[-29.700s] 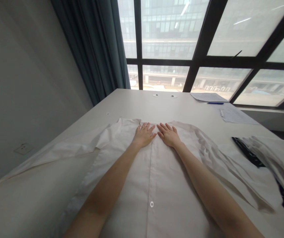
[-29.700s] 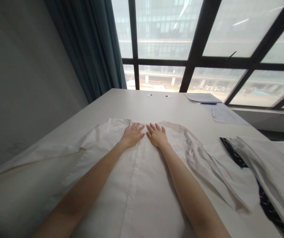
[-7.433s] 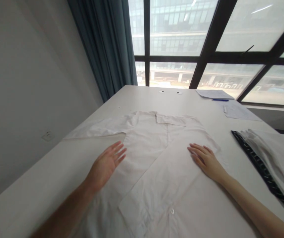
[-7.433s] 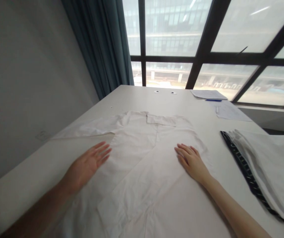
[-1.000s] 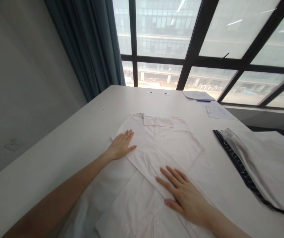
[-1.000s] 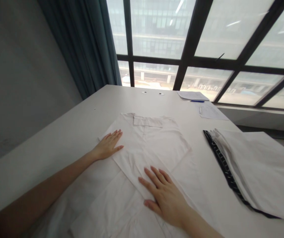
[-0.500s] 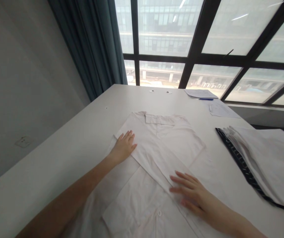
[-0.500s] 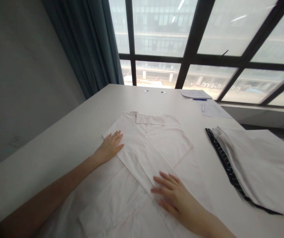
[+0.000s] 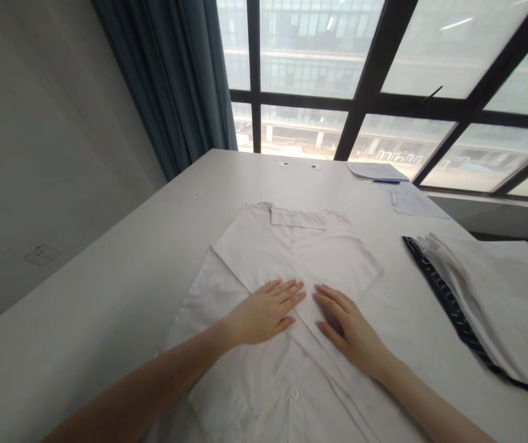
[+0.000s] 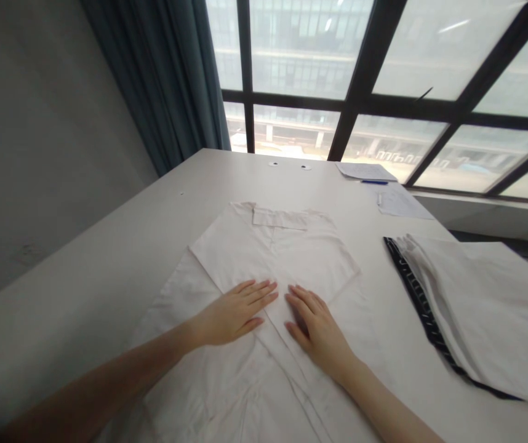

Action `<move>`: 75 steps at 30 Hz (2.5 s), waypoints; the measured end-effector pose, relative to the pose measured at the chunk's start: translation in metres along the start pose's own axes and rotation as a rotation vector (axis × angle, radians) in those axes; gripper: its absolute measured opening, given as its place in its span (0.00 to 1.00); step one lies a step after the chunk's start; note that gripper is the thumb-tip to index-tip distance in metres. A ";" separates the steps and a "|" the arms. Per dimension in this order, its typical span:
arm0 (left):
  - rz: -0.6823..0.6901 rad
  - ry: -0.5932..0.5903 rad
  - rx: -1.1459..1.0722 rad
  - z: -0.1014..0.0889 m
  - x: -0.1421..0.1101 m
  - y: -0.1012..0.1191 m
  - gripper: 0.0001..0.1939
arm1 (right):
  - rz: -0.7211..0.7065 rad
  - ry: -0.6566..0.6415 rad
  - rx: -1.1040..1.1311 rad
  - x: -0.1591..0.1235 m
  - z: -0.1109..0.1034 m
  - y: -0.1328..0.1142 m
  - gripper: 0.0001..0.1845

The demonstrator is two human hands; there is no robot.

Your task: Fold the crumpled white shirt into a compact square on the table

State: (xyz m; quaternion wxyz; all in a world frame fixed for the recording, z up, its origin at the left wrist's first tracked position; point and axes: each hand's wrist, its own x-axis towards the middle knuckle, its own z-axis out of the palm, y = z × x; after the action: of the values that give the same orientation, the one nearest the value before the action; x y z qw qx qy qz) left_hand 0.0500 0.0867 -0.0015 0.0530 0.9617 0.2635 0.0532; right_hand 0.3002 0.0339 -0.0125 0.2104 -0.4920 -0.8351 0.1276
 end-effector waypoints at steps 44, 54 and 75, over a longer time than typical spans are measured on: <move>-0.339 -0.004 0.194 -0.001 0.000 -0.067 0.32 | -0.223 -0.264 -0.090 -0.001 -0.009 -0.007 0.26; -0.373 -0.096 0.090 0.002 0.037 -0.085 0.36 | -0.225 -0.257 -0.103 -0.003 -0.008 -0.007 0.26; -0.758 -0.094 0.061 -0.004 0.074 -0.198 0.48 | -0.220 -0.280 -0.119 -0.003 -0.008 -0.006 0.27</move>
State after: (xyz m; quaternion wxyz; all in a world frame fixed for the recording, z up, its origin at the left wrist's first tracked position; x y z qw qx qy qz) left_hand 0.0137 0.2939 -0.0178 0.0523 0.7987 0.5990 -0.0223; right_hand 0.3011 0.0280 -0.0033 0.0756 -0.3867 -0.9110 0.1215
